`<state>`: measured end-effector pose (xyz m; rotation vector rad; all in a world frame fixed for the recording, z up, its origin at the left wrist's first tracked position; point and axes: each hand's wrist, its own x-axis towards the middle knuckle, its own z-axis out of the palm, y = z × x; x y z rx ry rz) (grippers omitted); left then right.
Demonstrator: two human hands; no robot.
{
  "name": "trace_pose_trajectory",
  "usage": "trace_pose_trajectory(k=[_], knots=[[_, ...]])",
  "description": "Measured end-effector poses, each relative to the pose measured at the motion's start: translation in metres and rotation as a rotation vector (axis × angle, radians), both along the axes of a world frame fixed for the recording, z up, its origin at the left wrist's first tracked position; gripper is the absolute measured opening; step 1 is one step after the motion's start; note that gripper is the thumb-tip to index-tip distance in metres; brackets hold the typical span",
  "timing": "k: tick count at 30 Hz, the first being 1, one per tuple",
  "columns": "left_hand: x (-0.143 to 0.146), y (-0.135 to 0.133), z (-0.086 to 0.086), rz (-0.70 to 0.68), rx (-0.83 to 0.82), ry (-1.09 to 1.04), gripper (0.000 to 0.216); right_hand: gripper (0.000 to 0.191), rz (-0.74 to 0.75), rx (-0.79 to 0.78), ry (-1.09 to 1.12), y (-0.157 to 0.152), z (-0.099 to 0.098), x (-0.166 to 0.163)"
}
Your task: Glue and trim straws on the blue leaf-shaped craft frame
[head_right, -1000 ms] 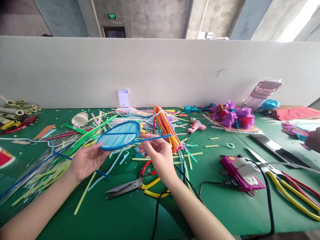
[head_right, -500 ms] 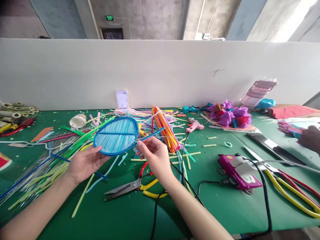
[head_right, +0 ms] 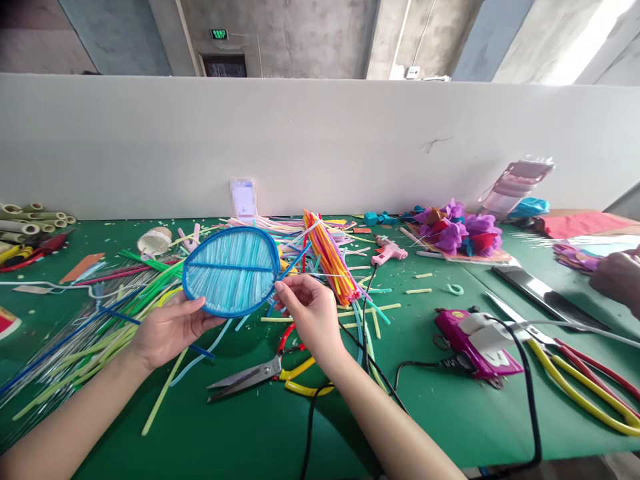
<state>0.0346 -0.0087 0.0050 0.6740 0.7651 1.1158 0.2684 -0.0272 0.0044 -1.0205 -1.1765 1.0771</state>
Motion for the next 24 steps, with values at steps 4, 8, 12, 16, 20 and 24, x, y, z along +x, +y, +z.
trace_pose_trajectory(k=[4,8,12,16,20,24], knots=[[-0.0001,0.0005,-0.0008,-0.014,0.011,-0.001,0.054,0.031,0.002,0.008,0.001,-0.0001,0.0001,0.0],[-0.0012,-0.0003,-0.0024,-0.04,0.026,-0.004,0.052,0.03,-0.003,0.02,-0.007,0.0007,0.0002,-0.0001],[-0.0029,-0.0009,-0.0051,-0.074,0.044,-0.012,0.05,0.029,-0.017,0.044,-0.026,0.0011,-0.0013,0.0002],[-0.0045,-0.0002,-0.0076,-0.118,0.052,-0.031,0.046,0.026,-0.024,0.057,-0.047,0.0008,-0.0024,0.001],[-0.0055,0.0,-0.0077,-0.129,0.055,-0.037,0.036,0.024,-0.021,0.057,-0.052,0.0016,-0.0034,0.0013],[-0.0063,-0.001,-0.0074,-0.132,0.052,-0.024,0.032,0.024,-0.038,0.063,-0.072,0.0028,-0.0056,0.0017]])
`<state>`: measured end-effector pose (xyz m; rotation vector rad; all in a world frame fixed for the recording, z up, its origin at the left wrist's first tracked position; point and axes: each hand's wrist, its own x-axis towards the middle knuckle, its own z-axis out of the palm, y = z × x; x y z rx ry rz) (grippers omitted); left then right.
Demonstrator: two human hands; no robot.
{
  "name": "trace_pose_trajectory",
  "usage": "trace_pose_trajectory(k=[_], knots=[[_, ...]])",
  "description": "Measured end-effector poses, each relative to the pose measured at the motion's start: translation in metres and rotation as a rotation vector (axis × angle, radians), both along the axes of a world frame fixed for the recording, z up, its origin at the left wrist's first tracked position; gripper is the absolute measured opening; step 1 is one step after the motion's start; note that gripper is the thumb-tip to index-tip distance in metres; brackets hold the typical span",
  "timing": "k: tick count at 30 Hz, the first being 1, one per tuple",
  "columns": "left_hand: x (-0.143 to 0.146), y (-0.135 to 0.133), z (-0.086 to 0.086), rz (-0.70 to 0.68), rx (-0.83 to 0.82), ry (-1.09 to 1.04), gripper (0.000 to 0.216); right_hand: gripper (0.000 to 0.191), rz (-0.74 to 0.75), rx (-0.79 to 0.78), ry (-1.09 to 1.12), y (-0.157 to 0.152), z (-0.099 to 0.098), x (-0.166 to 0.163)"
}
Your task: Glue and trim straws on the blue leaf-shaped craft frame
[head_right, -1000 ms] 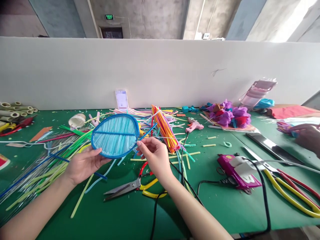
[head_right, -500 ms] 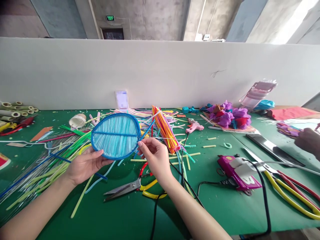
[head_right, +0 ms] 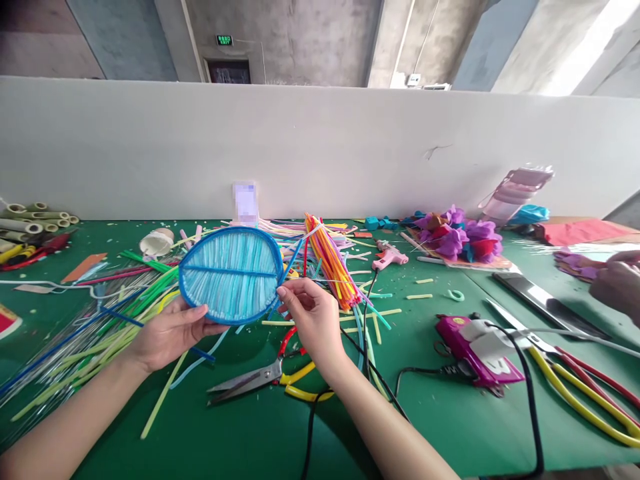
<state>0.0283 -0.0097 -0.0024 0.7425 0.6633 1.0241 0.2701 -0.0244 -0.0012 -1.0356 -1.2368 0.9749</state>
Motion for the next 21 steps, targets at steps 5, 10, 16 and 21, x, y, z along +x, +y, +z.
trace_pose_trajectory(k=[5,10,16,21], knots=[[0.001,0.0,0.0,0.016,-0.018,-0.018,0.049,0.026,0.02,0.005,0.023,-0.001,0.002,0.0],[0.001,0.001,0.0,0.058,-0.03,-0.036,0.051,0.035,0.019,0.004,0.049,-0.004,0.005,-0.001],[-0.001,0.003,0.0,0.101,-0.011,-0.078,0.047,0.027,-0.123,0.14,-0.563,0.004,-0.005,0.007],[-0.004,0.007,0.001,0.135,0.013,-0.124,0.044,0.024,-0.269,0.243,-1.023,0.01,-0.015,0.016]])
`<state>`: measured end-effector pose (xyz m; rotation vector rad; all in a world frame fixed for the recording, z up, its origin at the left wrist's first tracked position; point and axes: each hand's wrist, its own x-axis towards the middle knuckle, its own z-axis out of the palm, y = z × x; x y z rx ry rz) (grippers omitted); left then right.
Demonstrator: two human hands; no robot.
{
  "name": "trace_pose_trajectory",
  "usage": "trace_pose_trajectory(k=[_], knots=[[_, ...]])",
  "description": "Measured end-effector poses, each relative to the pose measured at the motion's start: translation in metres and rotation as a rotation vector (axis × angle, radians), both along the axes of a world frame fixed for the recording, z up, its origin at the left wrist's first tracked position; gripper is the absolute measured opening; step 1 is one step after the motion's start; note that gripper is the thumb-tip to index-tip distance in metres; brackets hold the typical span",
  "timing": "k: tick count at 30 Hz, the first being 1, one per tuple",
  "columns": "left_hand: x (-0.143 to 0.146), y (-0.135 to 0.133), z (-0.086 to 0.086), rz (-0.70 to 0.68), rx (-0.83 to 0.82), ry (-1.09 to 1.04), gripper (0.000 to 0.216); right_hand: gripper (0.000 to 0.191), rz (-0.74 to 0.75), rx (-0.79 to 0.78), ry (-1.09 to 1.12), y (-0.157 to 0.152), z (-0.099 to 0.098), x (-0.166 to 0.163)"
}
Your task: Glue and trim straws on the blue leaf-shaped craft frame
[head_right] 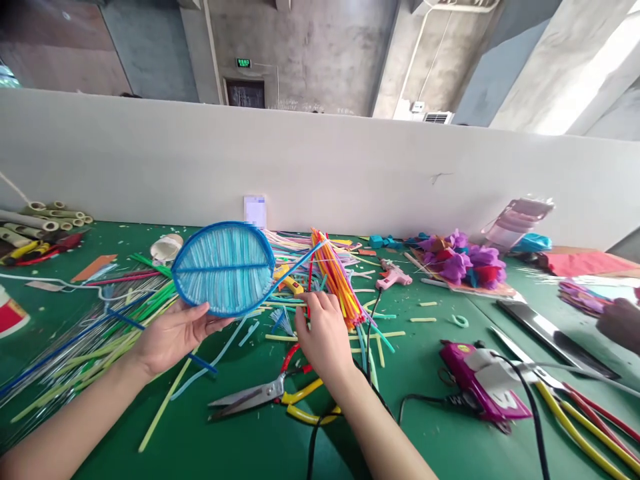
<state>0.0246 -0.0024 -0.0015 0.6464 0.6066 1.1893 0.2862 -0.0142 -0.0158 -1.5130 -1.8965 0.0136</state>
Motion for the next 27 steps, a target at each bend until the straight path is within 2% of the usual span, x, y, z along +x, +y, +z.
trace_pose_trajectory(k=[5,8,12,14,18,21,24,27], knots=[[-0.004,0.007,0.006,0.133,-0.005,-0.048,0.042,0.032,-0.064,-0.088,-0.153,0.024,-0.007,0.002],[-0.007,0.01,0.008,0.15,-0.001,-0.056,0.041,0.044,-0.107,-0.165,-0.284,0.051,-0.006,-0.007],[-0.008,0.011,0.007,0.136,0.026,-0.048,0.042,0.061,-0.144,-0.177,-0.321,0.082,-0.008,-0.03],[-0.008,0.011,0.006,0.131,0.037,-0.045,0.044,0.059,-0.162,-0.178,-0.324,0.09,-0.014,-0.039],[-0.009,0.009,0.005,0.126,0.044,-0.043,0.049,0.041,-0.188,-0.157,-0.308,0.094,-0.019,-0.041],[-0.009,0.01,0.005,0.123,0.032,-0.039,0.048,0.037,-0.168,-0.144,-0.281,0.094,-0.009,-0.028],[-0.011,0.011,0.007,0.143,-0.003,-0.064,0.047,0.033,-0.138,-0.129,-0.248,0.092,0.012,-0.007],[-0.016,0.013,0.008,0.183,-0.023,-0.107,0.046,0.039,-0.107,-0.025,-0.161,0.088,0.031,0.012]])
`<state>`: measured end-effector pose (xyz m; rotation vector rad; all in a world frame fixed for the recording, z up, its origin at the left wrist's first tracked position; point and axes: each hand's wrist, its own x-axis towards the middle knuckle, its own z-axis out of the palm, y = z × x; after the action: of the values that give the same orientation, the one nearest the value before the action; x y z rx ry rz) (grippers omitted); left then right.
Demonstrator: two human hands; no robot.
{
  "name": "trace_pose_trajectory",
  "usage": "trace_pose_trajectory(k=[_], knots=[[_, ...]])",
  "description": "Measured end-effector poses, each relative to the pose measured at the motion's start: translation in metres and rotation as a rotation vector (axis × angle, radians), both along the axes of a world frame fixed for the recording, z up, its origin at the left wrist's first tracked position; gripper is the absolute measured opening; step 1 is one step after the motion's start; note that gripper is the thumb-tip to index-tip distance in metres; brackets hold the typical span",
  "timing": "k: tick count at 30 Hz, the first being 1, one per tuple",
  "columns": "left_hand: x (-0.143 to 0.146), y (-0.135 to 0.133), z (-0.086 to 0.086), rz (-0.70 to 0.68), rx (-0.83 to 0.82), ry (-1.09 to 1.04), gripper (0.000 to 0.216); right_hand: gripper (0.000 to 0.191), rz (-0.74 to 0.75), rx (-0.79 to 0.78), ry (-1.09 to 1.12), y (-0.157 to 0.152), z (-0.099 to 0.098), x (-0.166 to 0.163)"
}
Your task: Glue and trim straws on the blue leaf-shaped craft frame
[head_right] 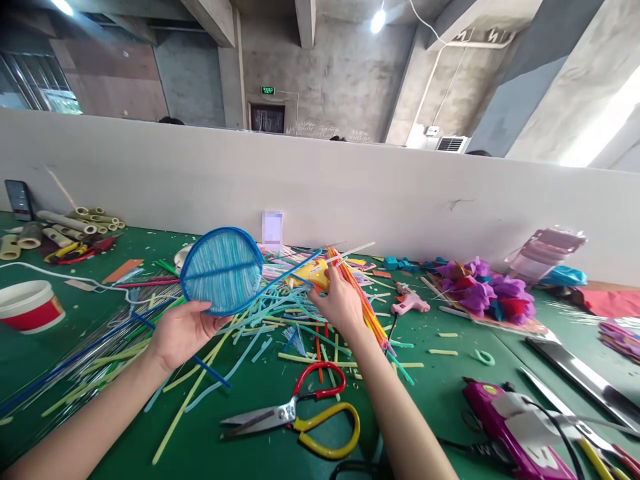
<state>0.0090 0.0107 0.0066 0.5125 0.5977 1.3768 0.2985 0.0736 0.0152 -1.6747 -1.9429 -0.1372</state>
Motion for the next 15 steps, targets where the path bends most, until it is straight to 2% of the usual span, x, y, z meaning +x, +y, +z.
trace_pose_trajectory(k=[2,5,10,13,15], knots=[[-0.004,0.002,0.0,0.031,0.004,-0.023,0.045,0.039,0.002,0.039,0.052,-0.003,0.006,0.008],[-0.007,0.004,0.0,0.064,0.009,-0.045,0.042,0.041,-0.063,0.112,0.132,-0.006,0.004,0.01],[-0.006,0.008,0.001,0.116,0.016,-0.06,0.039,0.042,-0.252,0.353,0.343,-0.008,0.0,0.006],[-0.002,0.008,0.001,0.138,0.011,-0.048,0.039,0.043,-0.274,0.516,0.436,-0.013,0.006,0.005],[0.0,0.006,0.001,0.133,0.019,-0.037,0.04,0.04,-0.27,0.583,0.416,-0.017,0.011,0.004]])
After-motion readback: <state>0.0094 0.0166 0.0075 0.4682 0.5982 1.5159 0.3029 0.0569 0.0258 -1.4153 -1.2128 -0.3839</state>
